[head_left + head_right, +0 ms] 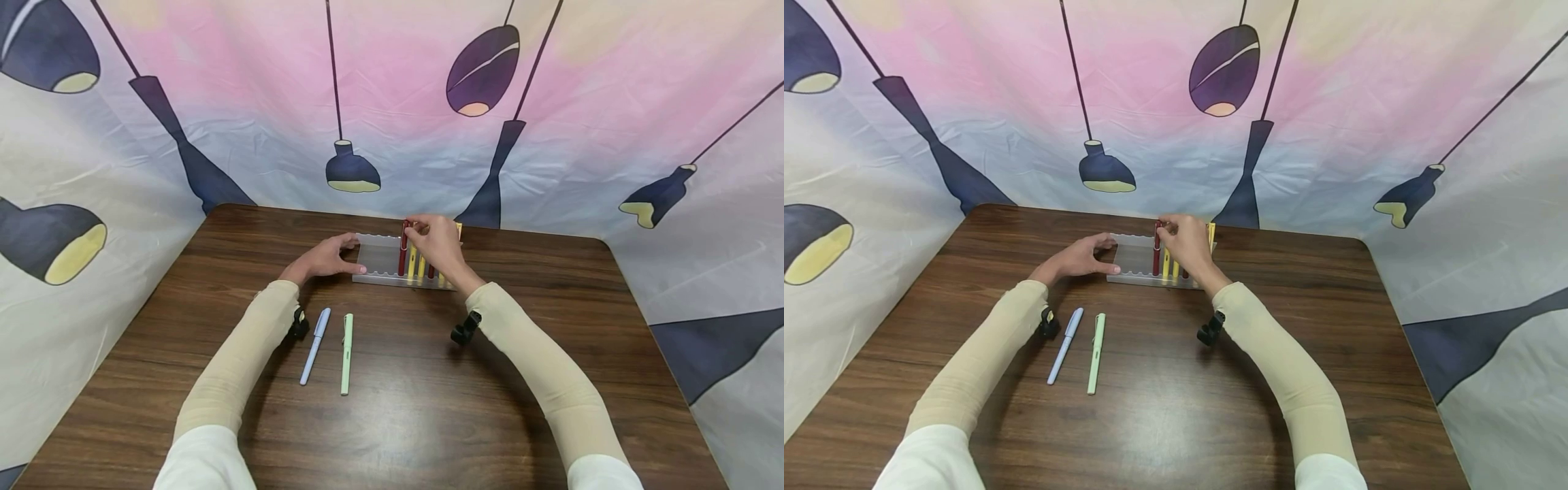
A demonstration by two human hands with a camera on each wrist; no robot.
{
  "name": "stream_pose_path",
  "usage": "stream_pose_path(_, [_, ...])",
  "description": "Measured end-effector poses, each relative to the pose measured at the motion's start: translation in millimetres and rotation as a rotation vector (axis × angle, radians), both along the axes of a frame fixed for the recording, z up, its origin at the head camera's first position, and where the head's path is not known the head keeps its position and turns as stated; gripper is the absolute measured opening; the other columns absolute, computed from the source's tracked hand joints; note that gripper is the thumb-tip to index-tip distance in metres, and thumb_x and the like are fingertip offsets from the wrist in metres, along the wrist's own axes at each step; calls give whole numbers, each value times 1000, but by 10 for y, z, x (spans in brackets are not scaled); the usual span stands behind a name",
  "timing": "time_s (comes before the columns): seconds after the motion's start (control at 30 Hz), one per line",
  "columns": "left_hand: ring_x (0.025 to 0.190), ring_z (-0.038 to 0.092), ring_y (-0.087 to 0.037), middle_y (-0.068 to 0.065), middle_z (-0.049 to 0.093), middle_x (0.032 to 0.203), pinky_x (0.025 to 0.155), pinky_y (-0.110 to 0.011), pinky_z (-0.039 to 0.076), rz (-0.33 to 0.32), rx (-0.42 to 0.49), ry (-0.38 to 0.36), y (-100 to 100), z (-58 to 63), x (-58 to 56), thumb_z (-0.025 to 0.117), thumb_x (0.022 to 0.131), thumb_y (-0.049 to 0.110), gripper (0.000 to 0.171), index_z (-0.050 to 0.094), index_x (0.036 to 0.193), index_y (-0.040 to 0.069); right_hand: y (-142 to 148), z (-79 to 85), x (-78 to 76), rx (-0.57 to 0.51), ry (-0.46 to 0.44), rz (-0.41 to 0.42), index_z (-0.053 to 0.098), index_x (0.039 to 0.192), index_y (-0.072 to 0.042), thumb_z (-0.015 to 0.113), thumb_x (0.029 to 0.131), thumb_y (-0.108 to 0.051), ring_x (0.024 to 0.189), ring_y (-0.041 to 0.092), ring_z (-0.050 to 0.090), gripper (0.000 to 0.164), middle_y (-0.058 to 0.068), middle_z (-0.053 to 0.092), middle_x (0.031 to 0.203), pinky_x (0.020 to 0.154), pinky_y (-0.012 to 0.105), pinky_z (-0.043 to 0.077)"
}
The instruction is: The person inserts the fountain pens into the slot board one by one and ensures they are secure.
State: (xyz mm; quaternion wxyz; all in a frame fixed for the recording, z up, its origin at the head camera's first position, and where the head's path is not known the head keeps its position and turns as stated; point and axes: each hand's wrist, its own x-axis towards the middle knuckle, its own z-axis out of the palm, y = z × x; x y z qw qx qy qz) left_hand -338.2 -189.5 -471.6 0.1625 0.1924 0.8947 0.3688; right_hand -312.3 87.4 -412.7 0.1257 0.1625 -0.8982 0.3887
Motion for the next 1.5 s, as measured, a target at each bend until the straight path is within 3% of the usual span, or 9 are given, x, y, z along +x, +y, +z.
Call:
stream_pose_path(0.63, [148,37,-34,-17,42,159,120,-52,32,9,-4,-7,10,17,12,83,87,39,95,32,159,3,60,31,68,-33,-9,12,77,121,-12,72,97,-22,71,19,68,26,4,76,90,50,29,44])
stream_pose_path(0.87, [148,37,-34,-17,42,158,120,-51,32,10,-3,-6,15,23,20,84,87,38,95,33,158,3,37,89,227,-107,-36,47,77,120,-12,75,95,-27,75,19,70,29,3,75,92,60,32,56])
stream_pose_path(1.07, [148,37,-35,-18,41,159,120,-52,33,14,-5,-13,17,20,14,84,87,39,96,32,159,3,-37,72,386,-161,-58,82,78,115,-13,77,93,-28,72,14,69,26,0,76,89,65,32,57])
stream_pose_path(1.23, [148,37,-36,-18,40,159,119,-53,34,6,-4,-12,17,15,3,83,88,39,94,31,159,4,-128,14,527,-198,-90,122,78,113,-12,79,92,-28,71,12,69,26,0,75,87,64,30,58])
stream_pose_path(1.5, [147,36,-37,-20,39,159,119,-54,34,-9,-4,-6,10,25,8,81,89,38,94,30,159,2,-297,-169,739,-168,-141,193,77,114,-12,78,93,-32,74,11,68,29,-4,76,89,67,28,57])
